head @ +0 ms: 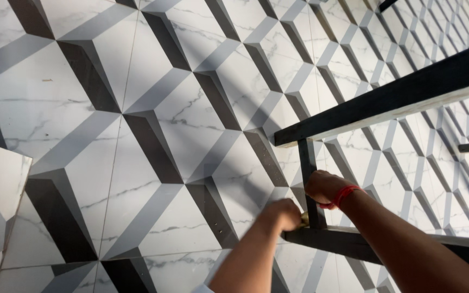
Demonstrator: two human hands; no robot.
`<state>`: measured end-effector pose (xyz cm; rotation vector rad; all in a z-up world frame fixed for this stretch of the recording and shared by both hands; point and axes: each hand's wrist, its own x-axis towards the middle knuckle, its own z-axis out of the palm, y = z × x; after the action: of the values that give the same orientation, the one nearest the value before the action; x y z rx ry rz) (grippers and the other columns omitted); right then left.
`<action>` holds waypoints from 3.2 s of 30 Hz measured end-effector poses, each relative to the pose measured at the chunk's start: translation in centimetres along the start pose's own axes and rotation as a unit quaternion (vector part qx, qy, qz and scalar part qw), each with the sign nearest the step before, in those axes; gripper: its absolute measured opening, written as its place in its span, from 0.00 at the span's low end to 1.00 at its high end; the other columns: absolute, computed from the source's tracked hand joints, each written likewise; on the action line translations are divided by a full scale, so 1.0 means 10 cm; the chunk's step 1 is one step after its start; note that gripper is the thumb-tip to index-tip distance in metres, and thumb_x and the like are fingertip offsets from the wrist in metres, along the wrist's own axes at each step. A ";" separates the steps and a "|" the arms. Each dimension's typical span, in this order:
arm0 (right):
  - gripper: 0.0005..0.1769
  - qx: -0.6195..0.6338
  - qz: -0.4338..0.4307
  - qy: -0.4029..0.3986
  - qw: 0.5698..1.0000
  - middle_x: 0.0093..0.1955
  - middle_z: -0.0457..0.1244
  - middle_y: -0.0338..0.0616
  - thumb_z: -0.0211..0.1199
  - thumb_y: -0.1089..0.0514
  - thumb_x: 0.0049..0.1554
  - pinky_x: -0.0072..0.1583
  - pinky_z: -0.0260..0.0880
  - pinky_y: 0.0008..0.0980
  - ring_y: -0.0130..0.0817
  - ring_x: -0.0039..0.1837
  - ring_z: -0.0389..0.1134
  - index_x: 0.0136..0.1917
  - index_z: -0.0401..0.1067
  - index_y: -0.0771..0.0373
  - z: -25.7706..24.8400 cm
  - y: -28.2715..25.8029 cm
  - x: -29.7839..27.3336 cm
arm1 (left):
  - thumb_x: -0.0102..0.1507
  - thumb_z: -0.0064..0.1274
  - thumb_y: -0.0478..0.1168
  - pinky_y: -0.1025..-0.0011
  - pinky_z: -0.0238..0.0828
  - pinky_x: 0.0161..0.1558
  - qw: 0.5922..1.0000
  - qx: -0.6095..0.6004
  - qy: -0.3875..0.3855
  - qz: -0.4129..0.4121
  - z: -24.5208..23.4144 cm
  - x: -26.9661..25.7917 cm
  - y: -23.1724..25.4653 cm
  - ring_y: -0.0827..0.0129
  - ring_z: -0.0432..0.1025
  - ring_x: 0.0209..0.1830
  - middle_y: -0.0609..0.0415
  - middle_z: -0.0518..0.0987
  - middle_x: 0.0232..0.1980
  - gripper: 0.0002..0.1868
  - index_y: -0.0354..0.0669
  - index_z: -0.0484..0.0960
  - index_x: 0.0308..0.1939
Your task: The person sands the edges and legs of a blue metal table using a sanding block. They work on the tabletop edges and then move to the metal legs, rubbing the sanding block along the surfaces.
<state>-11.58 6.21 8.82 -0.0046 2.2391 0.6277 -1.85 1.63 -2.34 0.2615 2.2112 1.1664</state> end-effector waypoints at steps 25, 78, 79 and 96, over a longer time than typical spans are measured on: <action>0.09 -0.507 -0.205 -0.004 0.837 0.42 0.72 0.45 0.73 0.56 0.55 0.50 0.76 0.30 0.32 0.46 0.74 0.45 0.79 0.64 0.11 0.06 0.17 | 0.60 0.53 0.30 0.60 0.76 0.55 0.993 -0.057 0.076 -0.067 0.15 -0.14 0.02 0.54 0.76 0.59 0.46 0.81 0.58 0.17 0.51 0.86 0.50; 0.07 -0.422 -0.211 0.024 0.881 0.48 0.71 0.50 0.69 0.60 0.57 0.55 0.75 0.37 0.44 0.55 0.74 0.49 0.81 0.63 0.15 0.09 0.25 | 0.66 0.50 0.34 0.62 0.72 0.60 0.981 -0.186 -0.015 -0.050 -0.08 -0.29 0.29 0.51 0.73 0.60 0.42 0.78 0.61 0.15 0.41 0.83 0.56; 0.07 -0.399 -0.203 0.037 0.893 0.50 0.70 0.51 0.69 0.61 0.57 0.55 0.76 0.36 0.45 0.56 0.73 0.50 0.81 0.64 0.16 0.11 0.25 | 0.66 0.50 0.34 0.63 0.71 0.61 0.987 -0.153 0.014 -0.045 -0.01 -0.27 0.29 0.52 0.73 0.61 0.43 0.78 0.61 0.16 0.43 0.82 0.57; 0.08 -0.388 -0.213 0.048 0.896 0.52 0.72 0.50 0.65 0.60 0.59 0.56 0.77 0.38 0.45 0.59 0.73 0.51 0.81 0.63 0.15 0.11 0.20 | 0.59 0.53 0.32 0.63 0.76 0.42 0.985 -0.151 0.088 0.003 0.41 0.25 -0.04 0.59 0.80 0.41 0.48 0.84 0.50 0.17 0.52 0.89 0.49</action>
<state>-12.11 8.25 7.06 -0.9148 1.8360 1.2340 -1.28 5.25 -5.45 0.0401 2.1424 1.5583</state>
